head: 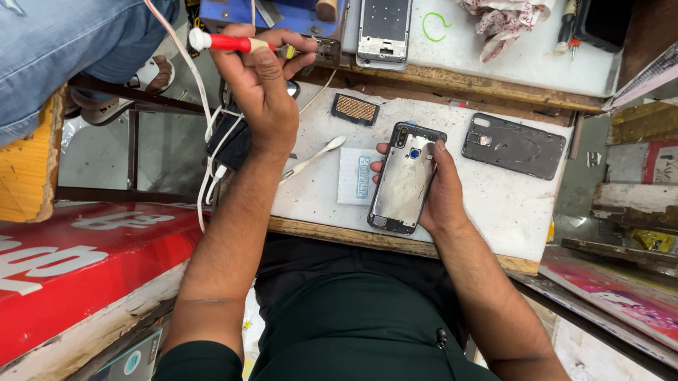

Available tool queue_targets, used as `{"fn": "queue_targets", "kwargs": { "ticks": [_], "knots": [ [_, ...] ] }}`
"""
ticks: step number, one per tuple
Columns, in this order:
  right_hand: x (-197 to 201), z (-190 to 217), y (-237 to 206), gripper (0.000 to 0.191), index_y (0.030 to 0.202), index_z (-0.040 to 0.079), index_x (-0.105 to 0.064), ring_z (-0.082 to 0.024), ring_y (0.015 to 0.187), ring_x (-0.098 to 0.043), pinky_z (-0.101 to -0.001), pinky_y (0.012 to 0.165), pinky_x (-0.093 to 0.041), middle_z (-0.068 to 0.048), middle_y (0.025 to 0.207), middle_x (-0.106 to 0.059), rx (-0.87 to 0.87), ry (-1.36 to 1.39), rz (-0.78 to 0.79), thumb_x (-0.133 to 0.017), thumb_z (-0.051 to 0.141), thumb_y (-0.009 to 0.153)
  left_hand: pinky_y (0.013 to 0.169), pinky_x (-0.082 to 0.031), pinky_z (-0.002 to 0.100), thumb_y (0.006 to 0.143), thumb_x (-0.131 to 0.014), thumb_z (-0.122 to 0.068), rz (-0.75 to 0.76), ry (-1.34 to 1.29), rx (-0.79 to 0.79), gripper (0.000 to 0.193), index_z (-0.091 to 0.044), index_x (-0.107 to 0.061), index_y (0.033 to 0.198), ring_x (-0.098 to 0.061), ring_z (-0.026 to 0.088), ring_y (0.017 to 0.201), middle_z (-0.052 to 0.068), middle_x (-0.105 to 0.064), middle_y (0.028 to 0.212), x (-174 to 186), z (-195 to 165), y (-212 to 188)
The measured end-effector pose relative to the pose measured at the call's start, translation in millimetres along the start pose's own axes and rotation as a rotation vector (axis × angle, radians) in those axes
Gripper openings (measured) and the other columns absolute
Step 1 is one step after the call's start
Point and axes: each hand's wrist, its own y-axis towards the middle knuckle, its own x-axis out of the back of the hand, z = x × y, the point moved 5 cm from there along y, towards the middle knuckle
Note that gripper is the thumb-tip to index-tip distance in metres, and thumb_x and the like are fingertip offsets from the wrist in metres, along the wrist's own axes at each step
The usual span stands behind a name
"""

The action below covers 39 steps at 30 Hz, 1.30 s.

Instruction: The person uses a red-handled screwdriver to remove screws from the back of a smartphone. They then lift the back cover, inspect the internal components, and briefly power on the device to check the screen before turning it off and setting it down.

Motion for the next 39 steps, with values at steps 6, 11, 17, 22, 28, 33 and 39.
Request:
{"fn": "queue_targets", "kwargs": {
  "ticks": [6, 11, 17, 22, 28, 33, 39],
  "knots": [
    [4.1, -0.2, -0.6, 0.071, 0.147, 0.004, -0.047, -0.035, 0.115, -0.067, -0.0494, 0.097, -0.059, -0.024, 0.133, -0.062, -0.005, -0.043, -0.020, -0.040, 0.060, 0.104, 0.084, -0.055, 0.029, 0.120, -0.040, -0.028, -0.040, 0.093, -0.053, 0.027, -0.008, -0.033, 0.137, -0.071, 0.024, 0.107, 0.021, -0.071, 0.114, 16.5, 3.2, -7.3],
    [6.5, -0.9, -0.2, 0.069, 0.149, 0.007, -0.046, -0.037, 0.113, -0.066, -0.0504, 0.097, -0.058, -0.024, 0.133, -0.062, -0.041, -0.010, -0.043, -0.043, 0.059, 0.104, 0.084, -0.056, 0.030, 0.117, -0.047, -0.012, -0.116, 0.057, 0.112, 0.010, -0.006, -0.045, 0.125, -0.057, 0.013, 0.083, 0.010, -0.060, 0.099, 45.7, 5.6, -33.1],
    [8.4, -0.1, 2.4, 0.068, 0.152, 0.012, -0.044, -0.038, 0.110, -0.067, -0.0526, 0.094, -0.058, -0.023, 0.129, -0.063, -0.026, -0.040, -0.056, -0.045, 0.060, 0.103, 0.062, -0.048, 0.024, 0.104, -0.066, -0.008, -0.115, 0.538, 0.233, 0.012, -0.004, -0.063, 0.115, -0.060, 0.010, 0.073, 0.003, -0.065, 0.094, 31.5, 5.5, -40.2],
    [10.4, 0.1, 0.3, 0.068, 0.153, 0.015, -0.043, -0.038, 0.111, -0.067, -0.0526, 0.094, -0.058, -0.023, 0.129, -0.063, -0.020, -0.058, -0.048, -0.047, 0.060, 0.103, 0.067, -0.062, 0.028, 0.096, -0.074, -0.007, 0.056, 0.814, -0.138, 0.025, -0.007, -0.068, 0.121, -0.072, 0.016, 0.085, 0.007, -0.067, 0.102, -8.5, -12.9, -26.5],
    [11.8, -1.1, -0.8, 0.067, 0.153, 0.015, -0.045, -0.038, 0.110, -0.067, -0.0529, 0.095, -0.057, -0.024, 0.129, -0.063, -0.019, -0.035, -0.035, -0.048, 0.060, 0.102, 0.059, -0.063, 0.025, 0.097, -0.080, -0.010, 0.037, 1.004, -0.275, 0.021, -0.007, -0.072, 0.116, -0.074, 0.018, 0.077, 0.008, -0.071, 0.099, -18.6, -9.1, -5.8],
    [13.2, -3.3, -1.8, 0.069, 0.150, 0.007, -0.046, -0.038, 0.115, -0.067, -0.0522, 0.098, -0.057, -0.025, 0.132, -0.063, -0.050, 0.019, -0.025, -0.046, 0.059, 0.104, 0.063, -0.062, 0.029, 0.098, -0.081, -0.008, 0.101, 1.050, -0.413, 0.016, -0.005, -0.073, 0.111, -0.073, 0.018, 0.078, 0.005, -0.068, 0.097, -16.5, -14.7, -5.1],
    [12.5, -1.4, -2.0, 0.068, 0.149, 0.011, -0.045, -0.038, 0.112, -0.067, -0.0516, 0.095, -0.058, -0.025, 0.130, -0.063, -0.051, -0.043, -0.051, -0.041, 0.060, 0.103, 0.059, -0.060, 0.027, 0.097, -0.082, -0.007, 0.098, 1.126, -0.469, 0.015, -0.003, -0.072, 0.108, -0.071, 0.016, 0.075, 0.006, -0.068, 0.095, -23.3, -11.2, -1.1]
  ]
}}
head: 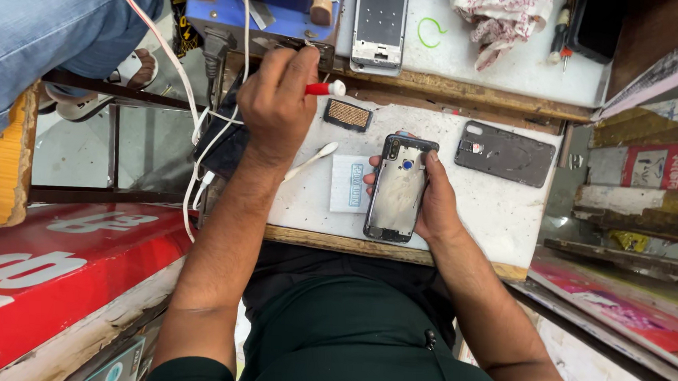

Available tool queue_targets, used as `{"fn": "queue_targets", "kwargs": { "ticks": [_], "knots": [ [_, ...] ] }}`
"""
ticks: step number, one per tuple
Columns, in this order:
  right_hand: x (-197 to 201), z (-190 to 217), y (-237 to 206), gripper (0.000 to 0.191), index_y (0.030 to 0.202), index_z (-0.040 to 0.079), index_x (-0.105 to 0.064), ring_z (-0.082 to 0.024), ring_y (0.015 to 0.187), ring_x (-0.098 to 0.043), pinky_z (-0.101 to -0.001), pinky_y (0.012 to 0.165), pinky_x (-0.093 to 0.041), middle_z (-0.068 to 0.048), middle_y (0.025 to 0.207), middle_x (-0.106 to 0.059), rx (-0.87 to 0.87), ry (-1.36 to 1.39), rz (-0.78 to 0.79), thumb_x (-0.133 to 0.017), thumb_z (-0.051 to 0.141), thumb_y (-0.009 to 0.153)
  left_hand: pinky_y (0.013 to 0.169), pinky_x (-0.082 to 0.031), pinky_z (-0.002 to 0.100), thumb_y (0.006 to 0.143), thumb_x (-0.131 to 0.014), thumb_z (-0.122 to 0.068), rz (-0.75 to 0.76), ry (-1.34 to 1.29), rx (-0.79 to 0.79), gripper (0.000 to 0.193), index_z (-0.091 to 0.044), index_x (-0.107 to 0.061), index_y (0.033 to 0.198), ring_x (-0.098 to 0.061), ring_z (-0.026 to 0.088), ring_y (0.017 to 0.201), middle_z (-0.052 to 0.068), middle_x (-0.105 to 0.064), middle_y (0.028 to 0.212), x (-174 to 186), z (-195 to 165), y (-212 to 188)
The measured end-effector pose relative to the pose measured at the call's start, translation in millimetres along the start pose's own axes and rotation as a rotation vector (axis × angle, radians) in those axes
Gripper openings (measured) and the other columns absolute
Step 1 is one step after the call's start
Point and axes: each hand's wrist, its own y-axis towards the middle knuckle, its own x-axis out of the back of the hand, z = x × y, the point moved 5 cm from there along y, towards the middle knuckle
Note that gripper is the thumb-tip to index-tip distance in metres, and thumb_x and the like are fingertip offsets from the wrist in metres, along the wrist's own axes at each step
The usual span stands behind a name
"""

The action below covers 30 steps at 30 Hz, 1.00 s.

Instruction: The person uses a red-handled screwdriver to remove screws from the back of a smartphone. They then lift the back cover, inspect the internal components, and briefly power on the device to check the screen before turning it off and setting it down.

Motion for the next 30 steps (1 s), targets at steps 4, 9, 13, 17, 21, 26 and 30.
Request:
{"fn": "queue_targets", "kwargs": {
  "ticks": [4, 9, 13, 17, 21, 26, 30],
  "knots": [
    [0.2, -0.8, 1.1, 0.067, 0.149, 0.009, -0.046, -0.038, 0.114, -0.067, -0.0522, 0.096, -0.058, -0.025, 0.131, -0.062, -0.006, 0.016, 0.013, -0.040, 0.060, 0.105, 0.062, -0.059, 0.029, 0.100, -0.077, -0.006, 0.001, 0.047, -0.037, 0.013, -0.002, -0.070, 0.111, -0.071, 0.017, 0.077, 0.005, -0.066, 0.097, -1.8, -1.4, -3.3],
    [0.6, -0.3, 1.5, 0.067, 0.149, 0.009, -0.046, -0.038, 0.114, -0.067, -0.0524, 0.096, -0.059, -0.025, 0.130, -0.062, 0.000, 0.007, 0.015, -0.040, 0.059, 0.105, 0.058, -0.057, 0.027, 0.101, -0.075, -0.006, 0.023, 0.031, -0.004, 0.012, -0.002, -0.068, 0.111, -0.069, 0.014, 0.074, 0.005, -0.066, 0.096, -10.4, 1.4, -7.5],
    [-5.2, 1.7, -0.3, 0.068, 0.149, 0.008, -0.045, -0.039, 0.116, -0.067, -0.0523, 0.096, -0.059, -0.026, 0.132, -0.062, 0.011, 0.013, 0.046, -0.039, 0.060, 0.106, 0.061, -0.056, 0.026, 0.106, -0.069, -0.008, 0.000, -0.203, 0.109, 0.008, -0.004, -0.064, 0.110, -0.065, 0.014, 0.074, 0.005, -0.060, 0.097, -9.0, 8.9, -12.0],
    [-4.6, 4.6, -2.4, 0.062, 0.151, 0.019, -0.039, -0.039, 0.112, -0.067, -0.0516, 0.093, -0.059, -0.026, 0.130, -0.061, 0.023, -0.022, 0.012, -0.039, 0.057, 0.103, 0.055, -0.043, 0.025, 0.109, -0.068, -0.022, 0.077, -1.006, 0.557, 0.017, -0.007, -0.060, 0.109, -0.049, 0.011, 0.064, 0.001, -0.053, 0.090, -5.0, 15.0, -26.1],
    [-3.5, 2.2, 0.4, 0.064, 0.152, 0.015, -0.040, -0.039, 0.113, -0.067, -0.0514, 0.094, -0.059, -0.025, 0.130, -0.061, 0.022, 0.005, 0.047, -0.040, 0.058, 0.105, 0.055, -0.030, 0.025, 0.105, -0.072, -0.029, 0.173, -1.780, 0.933, 0.024, -0.011, -0.055, 0.105, -0.034, 0.005, 0.058, -0.001, -0.049, 0.093, 11.4, -9.8, -41.8],
    [-2.4, 1.0, -1.6, 0.070, 0.153, 0.009, -0.042, -0.039, 0.114, -0.066, -0.0524, 0.097, -0.058, -0.025, 0.132, -0.061, 0.026, 0.032, 0.061, -0.045, 0.061, 0.106, 0.054, -0.029, 0.026, 0.105, -0.071, -0.026, 0.287, -2.111, 1.034, 0.021, -0.012, -0.054, 0.104, -0.032, 0.006, 0.056, -0.002, -0.047, 0.094, 30.7, -53.2, -50.4],
    [-5.2, 2.3, 0.8, 0.069, 0.154, 0.015, -0.041, -0.039, 0.112, -0.067, -0.0519, 0.096, -0.058, -0.024, 0.131, -0.062, 0.041, -0.026, 0.068, -0.049, 0.060, 0.104, 0.054, -0.028, 0.025, 0.104, -0.069, -0.025, 0.353, -2.189, 1.115, 0.019, -0.013, -0.055, 0.105, -0.031, 0.006, 0.057, -0.002, -0.048, 0.095, 43.6, -72.3, -59.8]
  ]
}}
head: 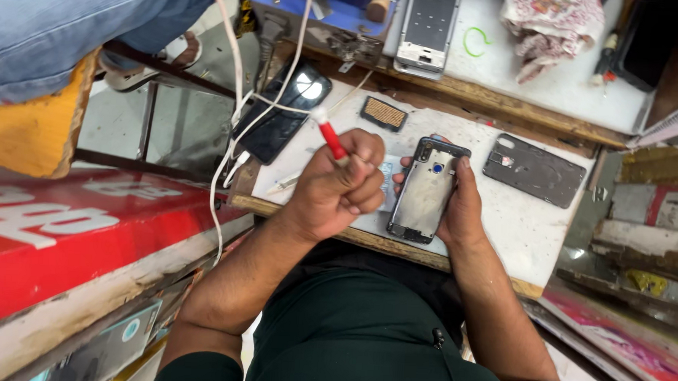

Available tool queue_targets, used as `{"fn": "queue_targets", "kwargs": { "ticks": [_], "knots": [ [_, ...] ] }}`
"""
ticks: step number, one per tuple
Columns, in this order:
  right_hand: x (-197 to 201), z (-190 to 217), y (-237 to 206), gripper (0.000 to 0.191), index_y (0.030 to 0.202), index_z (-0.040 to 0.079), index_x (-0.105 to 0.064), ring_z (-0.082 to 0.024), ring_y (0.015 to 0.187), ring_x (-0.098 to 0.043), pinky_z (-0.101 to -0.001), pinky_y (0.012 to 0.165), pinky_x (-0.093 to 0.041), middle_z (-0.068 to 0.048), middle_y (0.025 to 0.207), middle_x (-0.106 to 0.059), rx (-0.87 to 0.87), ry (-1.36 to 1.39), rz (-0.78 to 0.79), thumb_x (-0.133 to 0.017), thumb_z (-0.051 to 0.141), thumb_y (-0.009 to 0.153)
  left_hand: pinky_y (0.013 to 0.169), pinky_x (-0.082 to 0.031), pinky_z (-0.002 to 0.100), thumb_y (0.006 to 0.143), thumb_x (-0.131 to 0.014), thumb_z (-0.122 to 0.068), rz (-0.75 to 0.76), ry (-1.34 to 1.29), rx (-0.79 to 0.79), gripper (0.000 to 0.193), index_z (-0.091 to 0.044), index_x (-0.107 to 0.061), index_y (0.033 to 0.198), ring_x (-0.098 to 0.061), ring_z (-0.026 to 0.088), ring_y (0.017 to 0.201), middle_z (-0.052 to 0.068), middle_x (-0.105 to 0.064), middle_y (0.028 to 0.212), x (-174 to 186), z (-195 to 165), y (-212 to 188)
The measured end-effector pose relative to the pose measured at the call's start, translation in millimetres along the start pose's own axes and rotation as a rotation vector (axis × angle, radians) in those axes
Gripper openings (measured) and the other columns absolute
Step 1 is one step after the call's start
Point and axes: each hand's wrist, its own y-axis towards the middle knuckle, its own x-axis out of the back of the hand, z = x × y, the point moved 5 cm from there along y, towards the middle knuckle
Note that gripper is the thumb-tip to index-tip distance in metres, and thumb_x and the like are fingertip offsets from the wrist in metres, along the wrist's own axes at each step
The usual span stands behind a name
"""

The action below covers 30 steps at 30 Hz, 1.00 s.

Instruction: The person uses a red-handled screwdriver to remove screws from the back of a smartphone. They then lift the back cover, inspect the internal components, and briefly power on the device to check the screen before turning it off and setting it down.

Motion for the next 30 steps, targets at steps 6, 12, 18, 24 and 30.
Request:
{"fn": "queue_targets", "kwargs": {
  "ticks": [6, 12, 18, 24, 30],
  "knots": [
    [6.7, -1.8, -1.4, 0.064, 0.153, 0.016, -0.041, -0.039, 0.109, -0.068, -0.0533, 0.094, -0.058, -0.024, 0.129, -0.063, 0.011, 0.019, -0.035, -0.045, 0.058, 0.105, 0.067, -0.057, 0.033, 0.105, -0.064, -0.015, -0.123, 1.402, -0.218, 0.016, -0.005, -0.060, 0.116, -0.070, 0.021, 0.084, 0.005, -0.062, 0.105, 11.1, 2.8, 2.0],
    [4.4, 2.3, -1.5, 0.063, 0.152, 0.014, -0.042, -0.037, 0.110, -0.068, -0.0525, 0.096, -0.059, -0.024, 0.129, -0.063, 0.011, 0.043, -0.036, -0.040, 0.057, 0.107, 0.070, -0.058, 0.047, 0.088, -0.069, -0.011, -0.310, 2.071, 0.108, 0.018, -0.008, -0.068, 0.106, -0.071, 0.037, 0.083, 0.011, -0.067, 0.107, 37.4, 21.3, -2.9],
    [2.1, 1.9, -2.3, 0.068, 0.149, 0.007, -0.046, -0.035, 0.112, -0.069, -0.0495, 0.095, -0.060, -0.024, 0.128, -0.064, -0.008, 0.033, -0.043, -0.036, 0.059, 0.107, 0.078, -0.058, 0.037, 0.108, -0.053, -0.015, -0.395, 1.512, -0.047, 0.025, -0.005, -0.056, 0.130, -0.072, 0.022, 0.091, 0.012, -0.071, 0.104, 51.0, -3.2, -21.3],
    [0.5, 3.0, -2.9, 0.069, 0.148, 0.007, -0.046, -0.035, 0.112, -0.069, -0.0489, 0.094, -0.060, -0.023, 0.128, -0.064, 0.008, -0.011, -0.036, -0.035, 0.061, 0.106, 0.095, -0.057, 0.034, 0.112, -0.053, -0.003, -0.238, 1.269, -0.374, 0.033, -0.001, -0.027, 0.131, -0.068, 0.022, 0.102, 0.020, -0.070, 0.112, 49.1, 2.0, -31.4],
    [-1.4, 3.4, -1.8, 0.071, 0.150, 0.009, -0.045, -0.035, 0.112, -0.069, -0.0493, 0.094, -0.060, -0.023, 0.128, -0.064, -0.004, -0.015, -0.058, -0.036, 0.062, 0.104, 0.088, -0.068, 0.031, 0.111, -0.058, -0.001, -0.167, 1.501, -0.479, 0.069, -0.007, -0.007, 0.156, -0.076, 0.023, 0.103, 0.015, -0.072, 0.110, 57.1, 18.9, -26.6]
  ]
}}
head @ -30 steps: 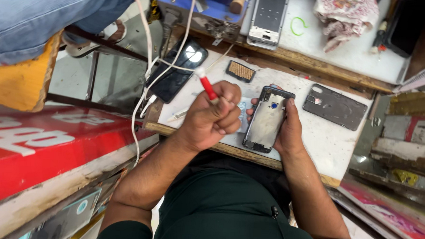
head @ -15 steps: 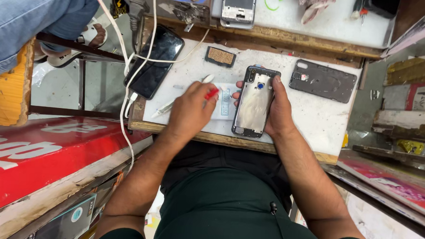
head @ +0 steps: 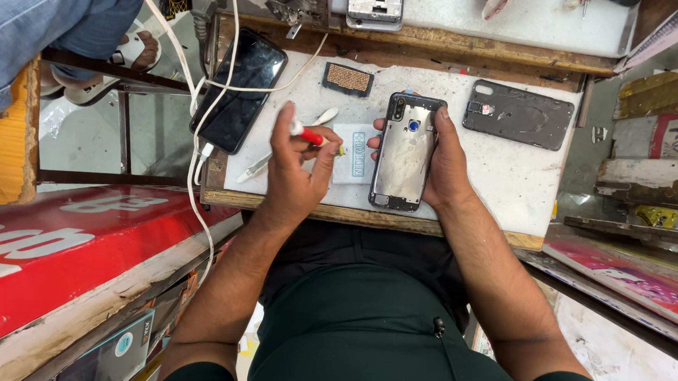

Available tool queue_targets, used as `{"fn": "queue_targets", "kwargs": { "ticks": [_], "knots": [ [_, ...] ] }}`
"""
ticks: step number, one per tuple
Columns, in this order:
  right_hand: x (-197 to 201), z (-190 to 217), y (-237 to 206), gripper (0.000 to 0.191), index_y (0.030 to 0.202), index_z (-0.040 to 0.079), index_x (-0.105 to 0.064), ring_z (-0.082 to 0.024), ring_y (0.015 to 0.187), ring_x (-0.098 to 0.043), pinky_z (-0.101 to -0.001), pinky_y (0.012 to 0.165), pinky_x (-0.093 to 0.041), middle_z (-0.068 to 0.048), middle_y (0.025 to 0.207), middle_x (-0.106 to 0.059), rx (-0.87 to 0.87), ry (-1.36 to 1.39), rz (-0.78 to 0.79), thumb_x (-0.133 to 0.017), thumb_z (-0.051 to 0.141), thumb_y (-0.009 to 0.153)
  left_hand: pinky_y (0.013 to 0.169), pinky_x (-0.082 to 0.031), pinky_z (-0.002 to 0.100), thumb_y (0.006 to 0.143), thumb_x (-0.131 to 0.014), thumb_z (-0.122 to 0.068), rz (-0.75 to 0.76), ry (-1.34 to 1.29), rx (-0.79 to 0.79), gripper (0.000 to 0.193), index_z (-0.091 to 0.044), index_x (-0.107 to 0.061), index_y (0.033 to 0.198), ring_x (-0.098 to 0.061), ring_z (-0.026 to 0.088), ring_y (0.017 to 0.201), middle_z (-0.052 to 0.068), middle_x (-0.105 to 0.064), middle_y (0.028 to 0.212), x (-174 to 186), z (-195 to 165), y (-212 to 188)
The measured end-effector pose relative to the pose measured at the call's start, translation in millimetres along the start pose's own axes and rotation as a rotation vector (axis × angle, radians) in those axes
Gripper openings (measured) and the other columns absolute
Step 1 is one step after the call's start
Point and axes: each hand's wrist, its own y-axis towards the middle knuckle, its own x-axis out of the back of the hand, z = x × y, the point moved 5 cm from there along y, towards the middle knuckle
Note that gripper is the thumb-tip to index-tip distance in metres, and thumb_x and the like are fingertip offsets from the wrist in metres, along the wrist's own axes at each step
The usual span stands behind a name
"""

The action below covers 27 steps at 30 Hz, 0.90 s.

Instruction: The person uses a red-handled screwdriver to remove screws from the back of a smartphone. They then lift the back cover, inspect the internal components, and briefly power on the device to check the screen before turning it off and setting it down.

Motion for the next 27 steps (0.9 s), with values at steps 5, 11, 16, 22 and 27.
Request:
{"fn": "queue_targets", "kwargs": {
  "ticks": [5, 11, 16, 22, 27],
  "knots": [
    [3.4, -1.9, -0.1, 0.073, 0.151, 0.008, -0.044, -0.036, 0.114, -0.069, -0.0503, 0.095, -0.060, -0.024, 0.131, -0.063, -0.005, 0.018, 0.012, -0.037, 0.063, 0.104, 0.088, -0.069, 0.033, 0.109, -0.058, 0.002, 0.028, 0.092, -0.054, 0.070, -0.010, -0.009, 0.156, -0.076, 0.025, 0.102, 0.018, -0.071, 0.112, -6.9, 6.6, -2.5],
    [5.1, -3.0, -0.8, 0.072, 0.152, 0.011, -0.043, -0.037, 0.114, -0.069, -0.0511, 0.095, -0.060, -0.025, 0.132, -0.062, 0.001, 0.004, 0.010, -0.036, 0.064, 0.103, 0.089, -0.069, 0.033, 0.109, -0.058, 0.002, 0.018, 0.045, -0.001, 0.067, -0.011, -0.010, 0.155, -0.076, 0.024, 0.103, 0.018, -0.070, 0.112, -4.5, 9.0, -3.9],
    [2.9, -2.4, -1.3, 0.073, 0.151, 0.009, -0.044, -0.037, 0.115, -0.069, -0.0507, 0.093, -0.062, -0.026, 0.130, -0.063, 0.015, -0.036, 0.017, -0.035, 0.064, 0.104, 0.091, -0.069, 0.033, 0.110, -0.056, 0.002, 0.029, 0.050, -0.019, 0.067, -0.011, -0.009, 0.155, -0.076, 0.024, 0.105, 0.019, -0.070, 0.113, -6.1, 9.7, -2.2],
    [1.8, -1.4, -1.9, 0.073, 0.152, 0.012, -0.039, -0.036, 0.113, -0.069, -0.0504, 0.092, -0.063, -0.027, 0.129, -0.060, 0.038, -0.093, 0.026, -0.034, 0.064, 0.101, 0.090, -0.066, 0.032, 0.113, -0.053, 0.003, -0.049, -0.156, 0.024, 0.067, -0.014, -0.007, 0.158, -0.074, 0.025, 0.108, 0.020, -0.071, 0.113, -1.8, 1.8, 2.6],
    [0.7, -3.5, -1.7, 0.076, 0.151, 0.007, -0.041, -0.036, 0.114, -0.070, -0.0511, 0.099, -0.061, -0.028, 0.132, -0.060, 0.008, -0.012, 0.049, -0.036, 0.066, 0.103, 0.085, -0.066, 0.030, 0.115, -0.055, 0.002, -0.108, -0.496, 0.125, 0.069, -0.016, -0.008, 0.161, -0.075, 0.021, 0.101, 0.019, -0.072, 0.108, -19.4, -3.8, 27.2]
  ]
}}
